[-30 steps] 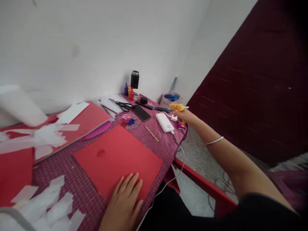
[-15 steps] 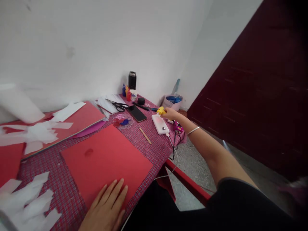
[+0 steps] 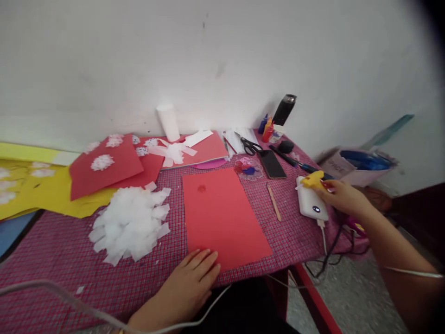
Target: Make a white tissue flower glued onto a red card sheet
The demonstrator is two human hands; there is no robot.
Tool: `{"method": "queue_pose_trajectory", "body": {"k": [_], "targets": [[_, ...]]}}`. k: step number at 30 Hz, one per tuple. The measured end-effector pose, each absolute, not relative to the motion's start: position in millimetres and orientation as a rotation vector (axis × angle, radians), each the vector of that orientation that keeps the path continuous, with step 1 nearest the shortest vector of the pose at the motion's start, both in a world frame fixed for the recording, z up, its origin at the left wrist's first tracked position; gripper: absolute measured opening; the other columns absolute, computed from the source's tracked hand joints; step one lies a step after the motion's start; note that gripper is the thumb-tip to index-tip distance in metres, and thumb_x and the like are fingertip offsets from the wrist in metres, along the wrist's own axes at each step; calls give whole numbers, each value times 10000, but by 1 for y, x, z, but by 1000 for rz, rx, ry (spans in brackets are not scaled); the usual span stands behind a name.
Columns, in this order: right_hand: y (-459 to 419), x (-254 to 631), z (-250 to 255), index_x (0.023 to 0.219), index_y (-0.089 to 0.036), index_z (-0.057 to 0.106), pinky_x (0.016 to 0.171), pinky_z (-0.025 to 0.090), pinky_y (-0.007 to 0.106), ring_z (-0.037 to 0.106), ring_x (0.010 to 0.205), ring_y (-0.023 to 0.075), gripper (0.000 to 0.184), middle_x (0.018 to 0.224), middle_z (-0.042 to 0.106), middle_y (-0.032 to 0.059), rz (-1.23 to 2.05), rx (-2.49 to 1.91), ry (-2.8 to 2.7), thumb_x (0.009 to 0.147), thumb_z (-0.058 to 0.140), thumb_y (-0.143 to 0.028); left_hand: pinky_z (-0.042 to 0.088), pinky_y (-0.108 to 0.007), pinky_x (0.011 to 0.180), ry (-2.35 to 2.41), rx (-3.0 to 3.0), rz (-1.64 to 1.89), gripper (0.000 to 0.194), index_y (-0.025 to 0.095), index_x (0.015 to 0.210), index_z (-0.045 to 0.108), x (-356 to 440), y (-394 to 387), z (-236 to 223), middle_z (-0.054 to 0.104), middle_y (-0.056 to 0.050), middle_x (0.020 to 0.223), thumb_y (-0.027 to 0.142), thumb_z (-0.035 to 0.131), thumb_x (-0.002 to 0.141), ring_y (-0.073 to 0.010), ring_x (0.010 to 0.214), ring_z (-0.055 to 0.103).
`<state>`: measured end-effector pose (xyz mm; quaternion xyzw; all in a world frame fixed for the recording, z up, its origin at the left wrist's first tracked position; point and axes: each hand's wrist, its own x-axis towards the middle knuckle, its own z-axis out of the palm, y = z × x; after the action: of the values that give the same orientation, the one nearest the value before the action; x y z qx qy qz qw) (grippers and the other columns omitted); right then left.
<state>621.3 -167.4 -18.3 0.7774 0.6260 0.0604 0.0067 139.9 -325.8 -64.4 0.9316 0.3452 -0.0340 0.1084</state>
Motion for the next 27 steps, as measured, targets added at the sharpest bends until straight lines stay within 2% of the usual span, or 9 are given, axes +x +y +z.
{"method": "queue_pose_trajectory", "body": {"k": [3, 5, 6, 8, 11, 18, 21, 23, 27], "targets": [[-184, 599, -6, 1239, -82, 644, 912, 466, 387, 630, 1121, 342, 445, 1211, 637, 268, 310, 2434, 2132, 953, 516, -396, 419, -439, 1133, 939, 2716, -77, 468, 195, 1401, 536, 143, -315, -62, 538, -129, 1484, 336, 554, 955, -274, 1377, 483], [-193, 571, 0, 1143, -125, 661, 879, 486, 360, 664, 1030, 298, 328, 1161, 679, 199, 172, 2457, 2281, 948, 514, -343, 424, -445, 1127, 870, 2719, -66, 483, 191, 1399, 542, 146, -306, -60, 536, -132, 1485, 403, 545, 965, -287, 1371, 489], [-195, 554, 1, 1112, -140, 659, 847, 496, 338, 684, 950, 263, 283, 1109, 703, 166, -12, 2397, 2370, 947, 500, -307, 423, -451, 1126, 836, 2724, -59, 499, 190, 1400, 543, 148, -302, -59, 532, -136, 1488, 428, 550, 962, -294, 1367, 494], [-195, 521, -3, 1092, -166, 657, 851, 494, 334, 689, 926, 247, 260, 1054, 723, 122, -304, 2144, 2437, 938, 505, -309, 413, -466, 1129, 761, 2742, -52, 541, 185, 1407, 541, 152, -295, -58, 524, -148, 1493, 469, 570, 947, -306, 1363, 496], [-183, 486, -15, 1244, -130, 597, 873, 484, 350, 680, 1013, 282, 386, 1162, 694, 166, -304, 2025, 2281, 920, 525, -327, 409, -469, 1124, 648, 2785, -57, 574, 173, 1415, 538, 156, -288, -61, 530, -161, 1484, 509, 555, 949, -309, 1363, 492], [-168, 478, -29, 1399, -93, 474, 795, 466, 353, 698, 1010, 322, 550, 1195, 663, 238, -250, 2000, 2101, 850, 453, -110, 405, -442, 1098, 574, 2887, 24, 450, 144, 1399, 533, 140, -294, -60, 572, -125, 1450, 378, 420, 1032, -283, 1331, 516], [-168, 482, -38, 1464, -115, 395, 777, 451, 379, 710, 982, 342, 620, 1233, 655, 264, -278, 2032, 2084, 850, 484, -142, 366, -412, 1122, 585, 2891, 94, 408, 144, 1378, 539, 131, -297, -52, 584, -90, 1439, 317, 380, 1045, -253, 1308, 523], [-167, 484, -45, 1476, -156, 367, 700, 436, 392, 724, 821, 335, 639, 1044, 720, 235, -333, 2098, 1986, 850, 494, -145, 354, -397, 1123, 591, 2896, 107, 392, 149, 1366, 547, 126, -296, -47, 581, -86, 1438, 292, 370, 1047, -236, 1293, 528], [-169, 491, -51, 1340, -199, 503, 722, 442, 419, 693, 770, 319, 531, 903, 716, 195, -412, 2149, 2070, 813, 517, -136, 363, -394, 1107, 588, 2903, 137, 382, 143, 1375, 535, 121, -295, -40, 567, -92, 1446, 259, 397, 1038, -228, 1302, 512]]}}
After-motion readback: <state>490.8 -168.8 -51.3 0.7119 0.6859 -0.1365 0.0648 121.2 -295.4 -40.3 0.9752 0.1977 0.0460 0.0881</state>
